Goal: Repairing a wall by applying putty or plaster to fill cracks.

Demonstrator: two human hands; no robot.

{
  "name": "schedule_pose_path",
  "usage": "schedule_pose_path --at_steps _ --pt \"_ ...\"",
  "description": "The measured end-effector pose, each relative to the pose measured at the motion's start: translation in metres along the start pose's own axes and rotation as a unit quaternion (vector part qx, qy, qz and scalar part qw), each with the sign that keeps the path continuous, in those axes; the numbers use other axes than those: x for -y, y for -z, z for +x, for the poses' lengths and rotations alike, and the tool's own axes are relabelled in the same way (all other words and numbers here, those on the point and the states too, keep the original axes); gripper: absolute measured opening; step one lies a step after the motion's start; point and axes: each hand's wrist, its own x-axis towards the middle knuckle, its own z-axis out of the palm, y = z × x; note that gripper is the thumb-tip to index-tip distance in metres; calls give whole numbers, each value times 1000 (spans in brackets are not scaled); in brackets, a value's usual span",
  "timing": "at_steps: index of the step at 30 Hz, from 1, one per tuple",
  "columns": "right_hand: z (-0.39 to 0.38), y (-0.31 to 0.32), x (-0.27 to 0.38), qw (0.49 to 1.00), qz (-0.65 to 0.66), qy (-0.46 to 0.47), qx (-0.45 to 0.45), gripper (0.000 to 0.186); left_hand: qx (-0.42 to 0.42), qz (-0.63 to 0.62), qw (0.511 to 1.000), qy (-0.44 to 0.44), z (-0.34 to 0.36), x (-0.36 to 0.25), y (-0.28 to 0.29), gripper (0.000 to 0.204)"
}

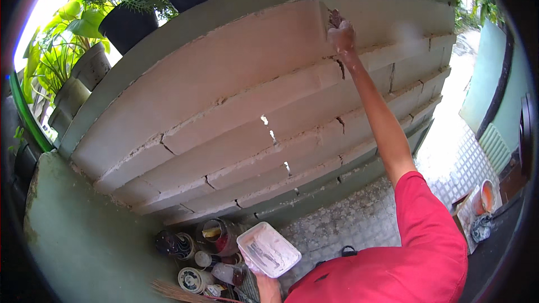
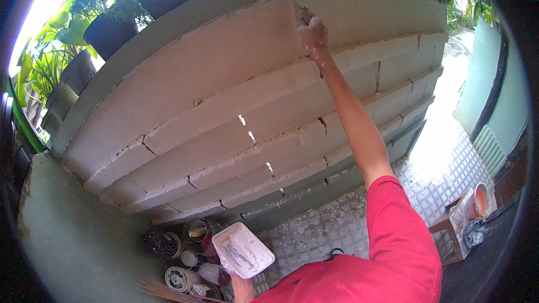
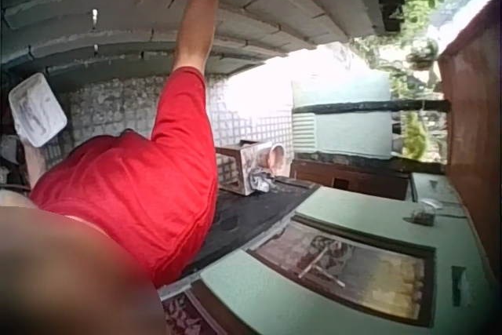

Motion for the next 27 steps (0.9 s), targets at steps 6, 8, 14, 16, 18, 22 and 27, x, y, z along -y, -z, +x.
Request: schedule_pose_path --at_steps 6,8,14,16,18,22,27 --pt "-16 -37 1 997 76 28 3 24 26 12 1000 -8 8 -3 2 62" --pt "-27 -50 16 998 31 63 -1 21 26 9 999 -18 7 -6 8 62" --pt "-71 -72 64 987 -2 162 -24 21 31 -41 999 0 3 -16 25 67" --pt "-86 -77 79 980 12 199 11 23 47 -45 998 8 0 -18 25 68" --pt "-102 -84 88 973 18 228 44 24 42 -55 997 25 -3 -19 24 69" --pt "-103 -86 78 961 14 269 59 21 38 -39 998 13 -6 -18 20 68" --pt "-41 -41 38 994 0 110 26 23 48 2 998 -47 -14 -12 24 69"
